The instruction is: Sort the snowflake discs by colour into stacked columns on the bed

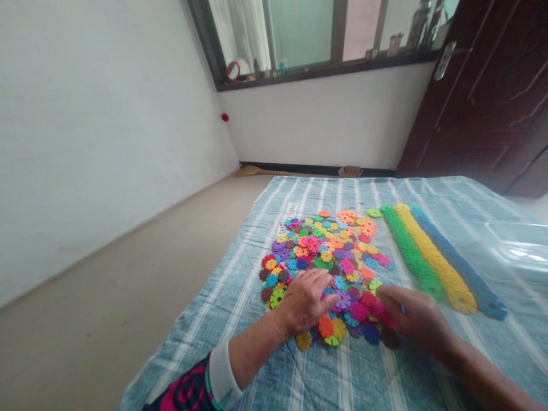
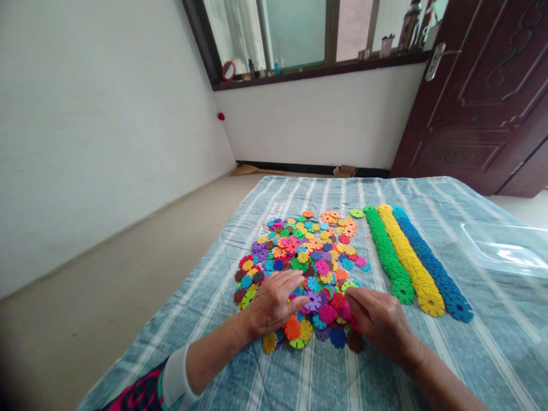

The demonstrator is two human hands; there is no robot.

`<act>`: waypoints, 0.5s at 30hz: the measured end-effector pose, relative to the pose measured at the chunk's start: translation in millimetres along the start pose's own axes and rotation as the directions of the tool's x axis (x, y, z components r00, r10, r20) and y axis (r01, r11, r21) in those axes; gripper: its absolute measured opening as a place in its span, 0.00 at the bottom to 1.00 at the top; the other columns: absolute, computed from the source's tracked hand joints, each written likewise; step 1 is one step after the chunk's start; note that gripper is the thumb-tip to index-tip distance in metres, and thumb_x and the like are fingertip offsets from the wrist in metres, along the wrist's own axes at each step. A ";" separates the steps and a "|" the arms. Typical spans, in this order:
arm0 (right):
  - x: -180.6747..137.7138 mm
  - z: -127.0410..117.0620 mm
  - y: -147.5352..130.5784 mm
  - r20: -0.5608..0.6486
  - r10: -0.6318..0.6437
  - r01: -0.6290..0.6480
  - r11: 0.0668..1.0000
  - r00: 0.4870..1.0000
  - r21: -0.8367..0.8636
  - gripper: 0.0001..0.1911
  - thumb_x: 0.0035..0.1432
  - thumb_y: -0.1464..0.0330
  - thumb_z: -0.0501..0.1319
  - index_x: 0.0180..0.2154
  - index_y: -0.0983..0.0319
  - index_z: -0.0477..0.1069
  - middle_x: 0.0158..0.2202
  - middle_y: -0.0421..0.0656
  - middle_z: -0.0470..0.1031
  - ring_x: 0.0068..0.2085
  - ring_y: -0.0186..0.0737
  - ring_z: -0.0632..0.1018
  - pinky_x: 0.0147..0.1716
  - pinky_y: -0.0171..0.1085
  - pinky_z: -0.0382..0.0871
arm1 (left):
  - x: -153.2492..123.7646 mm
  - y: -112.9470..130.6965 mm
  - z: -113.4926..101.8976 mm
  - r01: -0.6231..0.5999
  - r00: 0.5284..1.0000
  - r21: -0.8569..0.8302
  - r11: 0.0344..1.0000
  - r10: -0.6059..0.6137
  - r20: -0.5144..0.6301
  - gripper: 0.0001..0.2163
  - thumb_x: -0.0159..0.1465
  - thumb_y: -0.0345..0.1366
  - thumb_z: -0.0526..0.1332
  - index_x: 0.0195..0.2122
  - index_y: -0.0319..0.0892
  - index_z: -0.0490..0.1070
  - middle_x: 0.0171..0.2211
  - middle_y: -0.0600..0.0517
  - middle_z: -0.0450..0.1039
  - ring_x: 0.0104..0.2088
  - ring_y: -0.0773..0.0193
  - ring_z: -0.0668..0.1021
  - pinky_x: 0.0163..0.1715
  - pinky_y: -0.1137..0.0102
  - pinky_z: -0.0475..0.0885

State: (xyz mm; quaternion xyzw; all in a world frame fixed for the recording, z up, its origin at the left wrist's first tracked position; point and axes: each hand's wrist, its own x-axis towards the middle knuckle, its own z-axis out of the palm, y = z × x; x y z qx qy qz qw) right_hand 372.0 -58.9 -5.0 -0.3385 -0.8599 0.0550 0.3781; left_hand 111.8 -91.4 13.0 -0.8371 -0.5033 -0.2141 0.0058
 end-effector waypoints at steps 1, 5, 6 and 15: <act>0.5 -0.3 -0.5 -0.001 0.003 -0.003 1.000 1.000 -0.002 0.13 0.66 0.66 0.53 0.32 0.61 0.74 0.20 0.36 0.72 0.22 0.29 0.74 0.24 0.27 0.63 | 0.5 -1.4 -0.2 -0.006 1.000 -0.004 1.000 0.006 -0.020 0.19 0.66 0.49 0.56 0.49 0.39 0.70 0.51 0.43 0.74 0.53 0.54 0.74 0.53 0.59 0.71; 3.8 -1.5 -3.2 0.000 0.011 -0.011 1.000 1.000 -0.003 0.15 0.66 0.66 0.52 0.31 0.60 0.74 0.21 0.36 0.73 0.21 0.29 0.73 0.22 0.27 0.63 | 5.7 -11.7 -4.4 0.114 0.992 0.109 0.987 -0.108 -0.061 0.22 0.65 0.50 0.56 0.50 0.38 0.70 0.55 0.38 0.70 0.58 0.48 0.70 0.57 0.53 0.66; 4.4 -1.7 -3.6 -0.003 0.012 -0.012 1.000 1.000 -0.003 0.15 0.66 0.65 0.53 0.30 0.60 0.74 0.21 0.37 0.73 0.20 0.28 0.73 0.22 0.27 0.63 | 6.9 -14.0 -5.6 0.156 0.987 0.141 0.978 -0.150 -0.049 0.23 0.65 0.51 0.56 0.51 0.37 0.70 0.56 0.37 0.69 0.58 0.47 0.70 0.56 0.51 0.66; 2.4 1.6 -0.9 -0.024 0.024 -0.024 1.000 0.999 0.001 0.13 0.66 0.65 0.54 0.33 0.60 0.75 0.24 0.38 0.76 0.22 0.30 0.76 0.26 0.26 0.68 | 0.3 -0.1 -3.6 0.121 0.991 0.145 0.982 -0.129 0.045 0.22 0.63 0.54 0.57 0.47 0.40 0.71 0.51 0.43 0.74 0.53 0.48 0.73 0.54 0.47 0.65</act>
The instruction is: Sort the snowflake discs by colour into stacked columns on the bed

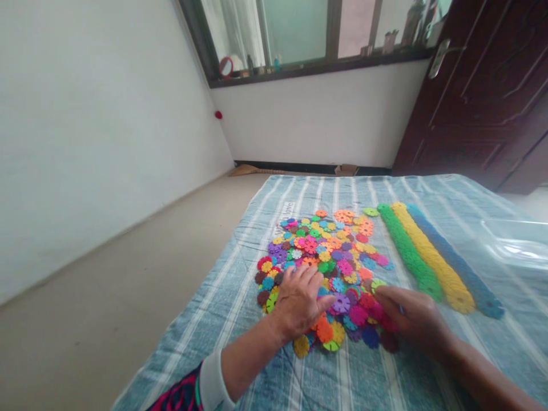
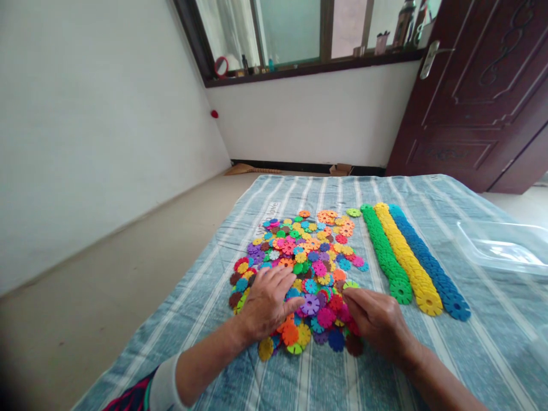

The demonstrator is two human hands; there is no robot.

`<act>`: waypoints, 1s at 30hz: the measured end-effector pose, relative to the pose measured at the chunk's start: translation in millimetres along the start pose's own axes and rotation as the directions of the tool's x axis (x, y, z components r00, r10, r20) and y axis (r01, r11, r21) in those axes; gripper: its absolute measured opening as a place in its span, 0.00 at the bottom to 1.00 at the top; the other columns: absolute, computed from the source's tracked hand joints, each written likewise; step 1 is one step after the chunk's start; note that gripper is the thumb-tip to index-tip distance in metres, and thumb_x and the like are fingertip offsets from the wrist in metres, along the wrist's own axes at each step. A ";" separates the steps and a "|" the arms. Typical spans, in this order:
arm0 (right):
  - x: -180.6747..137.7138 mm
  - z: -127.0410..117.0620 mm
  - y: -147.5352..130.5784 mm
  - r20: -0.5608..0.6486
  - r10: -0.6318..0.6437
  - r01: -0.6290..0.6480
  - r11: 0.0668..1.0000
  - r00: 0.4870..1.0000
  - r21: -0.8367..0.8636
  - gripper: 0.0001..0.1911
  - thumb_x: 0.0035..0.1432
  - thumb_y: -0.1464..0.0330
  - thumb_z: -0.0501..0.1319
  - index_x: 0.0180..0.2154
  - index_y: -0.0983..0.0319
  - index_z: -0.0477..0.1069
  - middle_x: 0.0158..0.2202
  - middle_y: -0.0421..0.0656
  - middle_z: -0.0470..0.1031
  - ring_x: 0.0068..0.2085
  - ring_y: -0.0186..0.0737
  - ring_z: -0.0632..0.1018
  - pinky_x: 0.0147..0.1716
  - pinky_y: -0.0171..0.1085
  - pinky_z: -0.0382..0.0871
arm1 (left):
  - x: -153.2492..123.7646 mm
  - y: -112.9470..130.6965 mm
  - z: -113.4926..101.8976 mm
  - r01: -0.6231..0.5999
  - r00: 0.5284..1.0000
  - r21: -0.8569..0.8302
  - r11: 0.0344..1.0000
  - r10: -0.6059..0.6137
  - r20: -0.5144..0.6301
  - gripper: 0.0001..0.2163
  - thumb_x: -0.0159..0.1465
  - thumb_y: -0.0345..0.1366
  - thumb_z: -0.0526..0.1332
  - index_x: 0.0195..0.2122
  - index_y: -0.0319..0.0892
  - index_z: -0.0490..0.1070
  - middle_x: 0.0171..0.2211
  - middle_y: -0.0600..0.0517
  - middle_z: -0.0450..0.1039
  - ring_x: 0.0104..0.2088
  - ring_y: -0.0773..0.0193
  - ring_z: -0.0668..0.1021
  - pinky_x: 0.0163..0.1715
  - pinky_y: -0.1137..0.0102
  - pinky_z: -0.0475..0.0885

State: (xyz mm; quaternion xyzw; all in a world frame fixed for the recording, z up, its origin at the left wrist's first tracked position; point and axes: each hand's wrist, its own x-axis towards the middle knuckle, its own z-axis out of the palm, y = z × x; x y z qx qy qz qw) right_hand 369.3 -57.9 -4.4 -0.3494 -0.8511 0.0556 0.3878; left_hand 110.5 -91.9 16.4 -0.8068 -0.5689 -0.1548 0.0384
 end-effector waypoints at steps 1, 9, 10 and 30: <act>0.2 -0.1 0.0 -0.007 -0.007 0.007 1.000 1.000 0.001 0.13 0.66 0.65 0.54 0.33 0.60 0.75 0.24 0.38 0.77 0.22 0.30 0.76 0.26 0.26 0.68 | -1.2 3.3 0.1 -0.015 1.000 -0.005 1.000 0.015 -0.013 0.21 0.62 0.53 0.58 0.46 0.40 0.71 0.50 0.43 0.74 0.52 0.48 0.73 0.53 0.48 0.65; 1.1 -2.3 1.4 0.000 0.008 -0.008 1.000 1.000 -0.005 0.13 0.66 0.65 0.54 0.33 0.59 0.75 0.24 0.37 0.77 0.21 0.30 0.75 0.23 0.26 0.67 | -5.4 15.2 -0.3 -0.115 0.991 -0.105 0.988 0.106 -0.086 0.16 0.64 0.50 0.57 0.41 0.41 0.71 0.42 0.46 0.77 0.44 0.54 0.76 0.46 0.56 0.70; 0.4 -2.1 2.1 0.007 0.018 -0.018 1.000 1.000 -0.005 0.14 0.66 0.64 0.53 0.33 0.59 0.75 0.24 0.37 0.77 0.21 0.30 0.75 0.23 0.26 0.67 | -4.8 13.7 -0.1 -0.112 0.990 -0.111 0.988 0.101 -0.098 0.16 0.64 0.49 0.57 0.41 0.41 0.71 0.42 0.46 0.77 0.44 0.54 0.76 0.45 0.57 0.71; -0.9 1.3 5.9 0.009 0.038 -0.038 0.998 0.999 0.045 0.13 0.65 0.63 0.54 0.35 0.59 0.76 0.27 0.39 0.80 0.23 0.33 0.79 0.25 0.26 0.72 | 13.9 -36.1 -5.0 0.227 0.968 0.087 0.970 -0.215 -0.129 0.06 0.63 0.27 0.54 0.38 0.42 0.69 0.40 0.46 0.75 0.44 0.56 0.75 0.46 0.60 0.68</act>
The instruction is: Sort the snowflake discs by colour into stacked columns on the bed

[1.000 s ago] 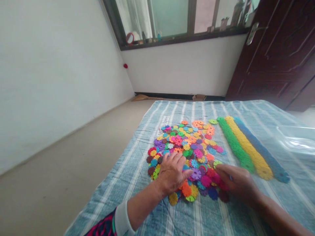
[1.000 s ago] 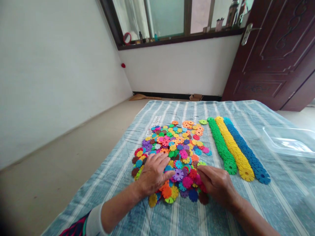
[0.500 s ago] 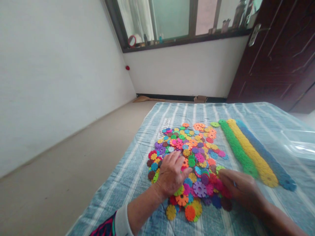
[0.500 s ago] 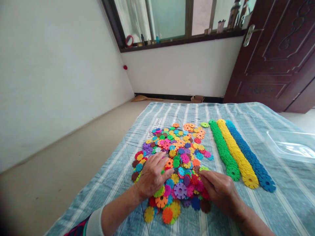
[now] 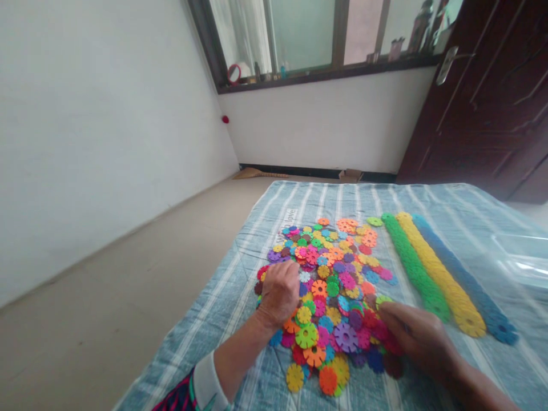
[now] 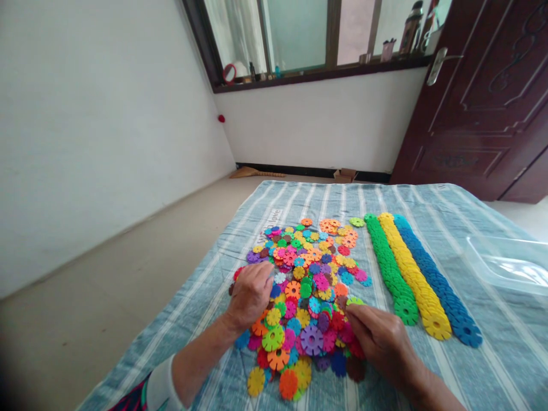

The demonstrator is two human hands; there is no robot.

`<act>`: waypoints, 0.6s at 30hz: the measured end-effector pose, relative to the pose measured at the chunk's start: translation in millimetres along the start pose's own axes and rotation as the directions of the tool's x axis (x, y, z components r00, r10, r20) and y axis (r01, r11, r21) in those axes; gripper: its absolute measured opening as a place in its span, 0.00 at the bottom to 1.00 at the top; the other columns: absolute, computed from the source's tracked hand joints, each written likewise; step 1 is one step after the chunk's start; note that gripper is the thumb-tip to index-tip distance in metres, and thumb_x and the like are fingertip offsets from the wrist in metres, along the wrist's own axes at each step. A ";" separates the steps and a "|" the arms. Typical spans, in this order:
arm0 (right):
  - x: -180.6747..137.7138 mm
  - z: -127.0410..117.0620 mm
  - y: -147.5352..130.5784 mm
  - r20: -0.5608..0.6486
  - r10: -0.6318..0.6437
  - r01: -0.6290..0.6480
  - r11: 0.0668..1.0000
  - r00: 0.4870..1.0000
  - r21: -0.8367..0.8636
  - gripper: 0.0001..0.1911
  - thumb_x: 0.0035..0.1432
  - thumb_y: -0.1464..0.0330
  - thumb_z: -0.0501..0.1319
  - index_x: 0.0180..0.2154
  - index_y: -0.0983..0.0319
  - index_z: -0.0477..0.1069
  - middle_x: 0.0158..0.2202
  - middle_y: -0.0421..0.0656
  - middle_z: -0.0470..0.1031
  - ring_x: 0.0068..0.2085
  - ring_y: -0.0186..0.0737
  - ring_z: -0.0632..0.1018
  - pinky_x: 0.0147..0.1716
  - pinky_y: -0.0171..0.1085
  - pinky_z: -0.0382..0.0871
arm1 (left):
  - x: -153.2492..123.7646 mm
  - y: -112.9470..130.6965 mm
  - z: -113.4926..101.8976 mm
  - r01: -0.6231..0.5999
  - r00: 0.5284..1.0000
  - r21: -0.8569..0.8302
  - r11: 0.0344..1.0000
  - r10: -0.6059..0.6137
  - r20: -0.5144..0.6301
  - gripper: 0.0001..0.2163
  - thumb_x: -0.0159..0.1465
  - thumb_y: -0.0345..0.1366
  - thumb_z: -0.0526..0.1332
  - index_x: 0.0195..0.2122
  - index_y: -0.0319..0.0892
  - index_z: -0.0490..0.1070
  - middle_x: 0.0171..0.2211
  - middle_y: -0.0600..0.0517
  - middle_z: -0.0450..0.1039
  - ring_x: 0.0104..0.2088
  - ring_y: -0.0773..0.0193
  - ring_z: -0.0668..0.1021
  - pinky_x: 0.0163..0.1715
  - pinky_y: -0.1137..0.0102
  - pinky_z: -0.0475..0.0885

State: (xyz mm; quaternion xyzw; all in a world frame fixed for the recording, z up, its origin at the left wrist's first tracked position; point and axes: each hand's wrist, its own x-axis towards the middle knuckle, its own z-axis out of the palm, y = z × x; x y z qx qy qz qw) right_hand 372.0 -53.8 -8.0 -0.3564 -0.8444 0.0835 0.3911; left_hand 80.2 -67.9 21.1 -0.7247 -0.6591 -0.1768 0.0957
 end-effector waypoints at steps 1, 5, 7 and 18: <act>0.4 0.2 -0.1 0.000 0.004 -0.004 1.000 1.000 0.004 0.14 0.65 0.63 0.54 0.34 0.59 0.76 0.27 0.39 0.80 0.23 0.33 0.78 0.25 0.26 0.72 | 3.3 -3.7 -0.4 0.024 1.000 0.021 0.999 -0.024 -0.019 0.06 0.62 0.27 0.55 0.38 0.42 0.69 0.41 0.46 0.74 0.44 0.55 0.74 0.45 0.60 0.68; 1.0 2.0 -0.6 -0.002 0.050 -0.050 0.998 0.999 0.042 0.15 0.65 0.62 0.54 0.35 0.59 0.77 0.27 0.40 0.81 0.23 0.33 0.79 0.25 0.27 0.73 | 14.6 -15.2 0.8 0.075 0.997 0.067 0.995 -0.074 -0.014 0.05 0.60 0.30 0.59 0.37 0.43 0.70 0.41 0.47 0.74 0.45 0.53 0.72 0.44 0.60 0.67; 0.8 2.9 -0.7 -0.009 0.075 -0.075 0.996 0.997 0.047 0.15 0.65 0.61 0.54 0.35 0.59 0.77 0.28 0.40 0.81 0.24 0.34 0.80 0.25 0.28 0.73 | 17.5 -17.9 3.1 0.091 0.996 0.074 0.993 -0.092 0.011 0.04 0.60 0.32 0.60 0.37 0.42 0.70 0.41 0.47 0.74 0.45 0.52 0.72 0.44 0.59 0.67; 0.7 4.2 -2.1 0.036 0.117 -0.119 0.990 0.992 0.069 0.15 0.65 0.61 0.54 0.33 0.58 0.77 0.25 0.38 0.79 0.23 0.33 0.78 0.24 0.27 0.72 | 18.4 -23.2 10.1 0.055 0.998 0.137 0.989 -0.060 0.032 0.06 0.65 0.34 0.56 0.32 0.42 0.70 0.34 0.47 0.74 0.38 0.54 0.73 0.39 0.60 0.64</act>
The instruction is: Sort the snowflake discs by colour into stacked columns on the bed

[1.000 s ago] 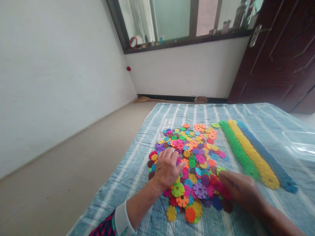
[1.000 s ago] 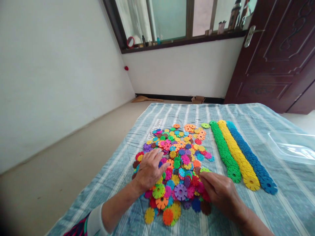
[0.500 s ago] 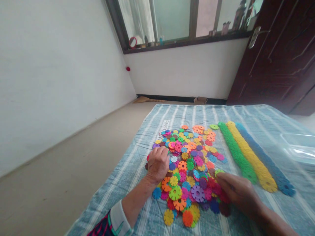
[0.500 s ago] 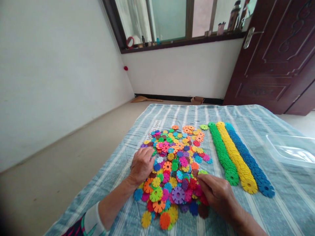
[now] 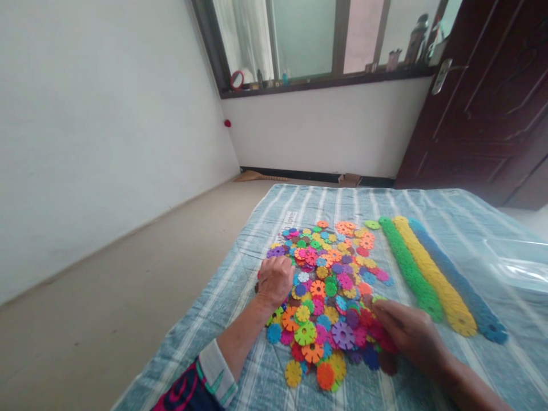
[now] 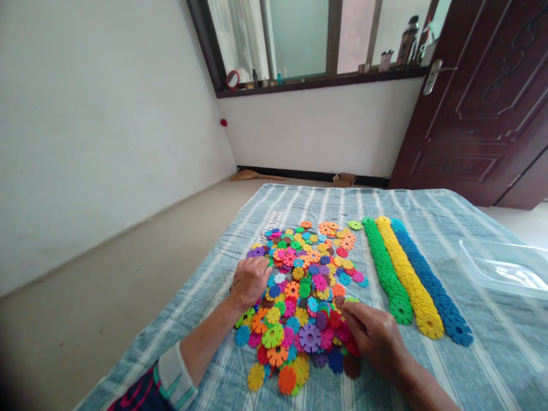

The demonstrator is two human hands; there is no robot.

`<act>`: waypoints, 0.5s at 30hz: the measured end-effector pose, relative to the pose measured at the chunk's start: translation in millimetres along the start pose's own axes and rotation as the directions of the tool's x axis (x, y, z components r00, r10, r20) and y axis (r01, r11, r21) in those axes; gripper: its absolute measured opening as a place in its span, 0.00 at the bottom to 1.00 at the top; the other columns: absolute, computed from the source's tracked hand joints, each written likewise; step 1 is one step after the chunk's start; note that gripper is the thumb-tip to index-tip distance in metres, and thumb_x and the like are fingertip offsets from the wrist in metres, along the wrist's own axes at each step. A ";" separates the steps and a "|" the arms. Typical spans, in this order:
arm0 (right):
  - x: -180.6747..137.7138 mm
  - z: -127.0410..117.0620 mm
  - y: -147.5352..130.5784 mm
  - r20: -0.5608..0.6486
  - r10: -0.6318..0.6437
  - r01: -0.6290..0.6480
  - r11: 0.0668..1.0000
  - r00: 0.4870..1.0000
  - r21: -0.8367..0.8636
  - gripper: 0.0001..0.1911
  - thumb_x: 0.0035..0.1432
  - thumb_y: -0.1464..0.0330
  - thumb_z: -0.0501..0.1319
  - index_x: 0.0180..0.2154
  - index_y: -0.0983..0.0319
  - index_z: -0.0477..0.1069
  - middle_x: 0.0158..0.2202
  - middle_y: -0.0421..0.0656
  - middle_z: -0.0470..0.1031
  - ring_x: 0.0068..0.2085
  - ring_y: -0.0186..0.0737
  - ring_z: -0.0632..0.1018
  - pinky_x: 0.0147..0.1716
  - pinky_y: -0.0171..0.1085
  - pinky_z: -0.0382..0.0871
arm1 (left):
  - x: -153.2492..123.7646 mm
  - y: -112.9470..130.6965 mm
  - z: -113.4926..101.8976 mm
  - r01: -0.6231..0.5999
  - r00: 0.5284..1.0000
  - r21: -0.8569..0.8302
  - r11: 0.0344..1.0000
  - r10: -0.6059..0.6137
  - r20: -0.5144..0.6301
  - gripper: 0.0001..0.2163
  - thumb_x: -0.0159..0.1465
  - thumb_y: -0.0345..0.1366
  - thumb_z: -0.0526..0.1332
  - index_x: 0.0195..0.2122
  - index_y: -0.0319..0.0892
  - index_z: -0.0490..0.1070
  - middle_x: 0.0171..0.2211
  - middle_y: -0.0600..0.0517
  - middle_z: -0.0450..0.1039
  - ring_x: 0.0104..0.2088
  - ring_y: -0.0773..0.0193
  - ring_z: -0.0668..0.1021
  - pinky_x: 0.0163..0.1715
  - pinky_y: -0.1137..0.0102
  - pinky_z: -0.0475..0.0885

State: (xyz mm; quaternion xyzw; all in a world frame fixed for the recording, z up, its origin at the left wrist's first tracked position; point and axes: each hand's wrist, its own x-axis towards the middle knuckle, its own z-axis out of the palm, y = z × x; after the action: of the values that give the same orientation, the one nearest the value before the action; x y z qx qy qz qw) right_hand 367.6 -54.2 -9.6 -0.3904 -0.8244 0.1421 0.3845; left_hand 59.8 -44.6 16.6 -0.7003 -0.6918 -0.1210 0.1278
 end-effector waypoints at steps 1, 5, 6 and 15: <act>0.2 0.0 0.0 -0.002 -0.003 0.003 1.000 1.000 0.001 0.15 0.65 0.61 0.54 0.34 0.58 0.77 0.26 0.38 0.79 0.23 0.33 0.78 0.24 0.27 0.72 | -0.6 -0.9 1.1 -0.005 1.000 0.004 1.000 0.005 -0.009 0.07 0.66 0.34 0.54 0.32 0.42 0.70 0.34 0.47 0.74 0.37 0.54 0.74 0.38 0.60 0.63; 2.0 -0.7 -0.6 -0.017 -0.006 0.006 1.000 1.000 -0.008 0.15 0.64 0.61 0.54 0.34 0.59 0.77 0.27 0.39 0.80 0.23 0.33 0.78 0.23 0.27 0.71 | -1.6 -4.6 4.0 -0.019 0.999 -0.001 1.000 0.019 -0.049 0.11 0.67 0.32 0.51 0.30 0.42 0.69 0.31 0.48 0.74 0.35 0.56 0.73 0.38 0.62 0.62; 2.4 -0.8 -0.8 -0.015 -0.002 0.002 1.000 1.000 -0.006 0.15 0.64 0.60 0.54 0.33 0.59 0.77 0.27 0.39 0.80 0.22 0.33 0.78 0.23 0.27 0.71 | -1.7 -5.2 3.9 -0.021 0.998 -0.002 1.000 0.021 -0.059 0.11 0.67 0.32 0.51 0.29 0.42 0.69 0.30 0.48 0.74 0.35 0.56 0.73 0.37 0.62 0.62; 2.1 -0.3 -1.1 -0.008 0.042 -0.042 0.999 0.999 0.002 0.17 0.64 0.58 0.54 0.33 0.57 0.77 0.26 0.39 0.80 0.22 0.35 0.78 0.21 0.29 0.71 | -5.3 -0.6 -0.4 -0.102 0.990 -0.037 0.994 0.098 -0.101 0.14 0.69 0.31 0.49 0.27 0.42 0.68 0.27 0.49 0.72 0.33 0.59 0.72 0.36 0.64 0.61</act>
State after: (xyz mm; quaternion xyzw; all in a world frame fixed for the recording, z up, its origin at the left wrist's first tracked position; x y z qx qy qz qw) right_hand 366.4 -53.4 -7.7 -0.4076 -0.8143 0.1494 0.3853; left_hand 59.0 -49.6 15.1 -0.7298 -0.6461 -0.1632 0.1531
